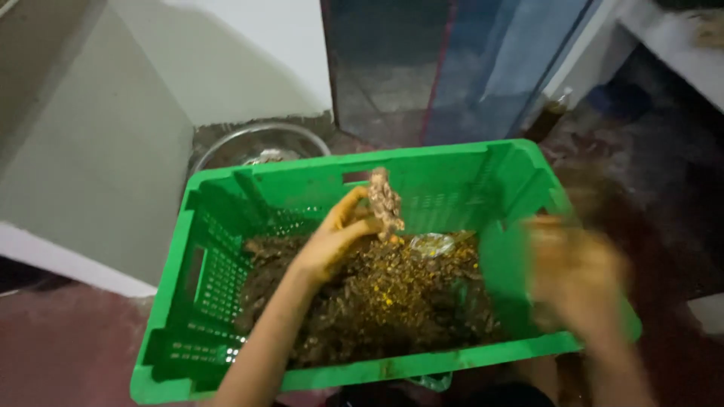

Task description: Cleaning and scraping turmeric roots using a small knife inside a plastic crate

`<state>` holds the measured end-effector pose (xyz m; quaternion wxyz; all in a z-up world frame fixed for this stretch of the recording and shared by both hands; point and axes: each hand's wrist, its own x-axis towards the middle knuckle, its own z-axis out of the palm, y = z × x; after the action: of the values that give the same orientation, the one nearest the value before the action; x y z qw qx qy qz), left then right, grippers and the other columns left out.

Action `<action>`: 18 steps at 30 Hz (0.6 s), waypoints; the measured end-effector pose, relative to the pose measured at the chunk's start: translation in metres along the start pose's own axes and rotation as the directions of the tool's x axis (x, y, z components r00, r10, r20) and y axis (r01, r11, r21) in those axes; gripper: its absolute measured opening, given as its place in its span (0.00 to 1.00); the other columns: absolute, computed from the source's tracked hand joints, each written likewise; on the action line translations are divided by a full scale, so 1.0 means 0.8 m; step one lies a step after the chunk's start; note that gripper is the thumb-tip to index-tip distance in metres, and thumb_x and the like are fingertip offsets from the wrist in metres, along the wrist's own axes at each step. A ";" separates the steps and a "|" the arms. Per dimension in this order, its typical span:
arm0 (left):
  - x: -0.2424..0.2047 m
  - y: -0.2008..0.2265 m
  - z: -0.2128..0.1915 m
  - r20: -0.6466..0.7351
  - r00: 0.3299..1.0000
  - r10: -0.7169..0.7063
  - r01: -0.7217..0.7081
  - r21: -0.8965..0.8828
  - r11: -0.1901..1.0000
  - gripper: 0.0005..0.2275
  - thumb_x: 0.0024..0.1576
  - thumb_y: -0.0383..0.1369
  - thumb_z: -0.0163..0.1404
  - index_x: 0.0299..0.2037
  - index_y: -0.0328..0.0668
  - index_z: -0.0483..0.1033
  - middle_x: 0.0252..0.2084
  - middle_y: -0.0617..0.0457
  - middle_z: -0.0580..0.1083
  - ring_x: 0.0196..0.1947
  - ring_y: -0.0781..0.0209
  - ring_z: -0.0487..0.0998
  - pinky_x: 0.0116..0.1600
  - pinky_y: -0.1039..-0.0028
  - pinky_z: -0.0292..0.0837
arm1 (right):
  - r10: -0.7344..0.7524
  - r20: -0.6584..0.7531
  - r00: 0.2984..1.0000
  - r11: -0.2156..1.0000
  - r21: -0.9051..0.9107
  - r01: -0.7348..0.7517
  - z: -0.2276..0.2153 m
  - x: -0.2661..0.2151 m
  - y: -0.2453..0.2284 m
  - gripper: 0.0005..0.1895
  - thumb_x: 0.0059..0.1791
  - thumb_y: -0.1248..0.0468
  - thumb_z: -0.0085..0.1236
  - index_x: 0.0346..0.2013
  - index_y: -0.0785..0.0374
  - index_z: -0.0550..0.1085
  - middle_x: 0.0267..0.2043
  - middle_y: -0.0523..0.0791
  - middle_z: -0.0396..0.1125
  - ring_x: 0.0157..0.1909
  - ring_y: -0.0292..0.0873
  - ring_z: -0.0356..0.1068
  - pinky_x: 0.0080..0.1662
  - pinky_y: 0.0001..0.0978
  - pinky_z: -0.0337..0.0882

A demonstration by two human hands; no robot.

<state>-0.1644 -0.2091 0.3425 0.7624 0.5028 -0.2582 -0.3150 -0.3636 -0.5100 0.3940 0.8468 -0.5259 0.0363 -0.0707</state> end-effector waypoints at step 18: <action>-0.028 -0.055 0.059 -0.170 0.945 0.280 -0.080 0.709 0.701 0.22 0.62 0.29 0.49 0.63 0.27 0.56 0.35 0.30 0.76 0.33 0.30 0.80 0.32 0.57 0.74 | -0.341 0.234 0.910 0.380 -0.852 0.361 0.110 0.132 0.134 0.09 0.47 0.62 0.66 0.31 0.65 0.75 0.22 0.52 0.73 0.22 0.50 0.71 0.25 0.38 0.69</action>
<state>-0.2227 -0.2341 0.3171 0.5732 0.7605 -0.3012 -0.0486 -0.2382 -0.4016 0.3384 0.4178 -0.8815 -0.0531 -0.2138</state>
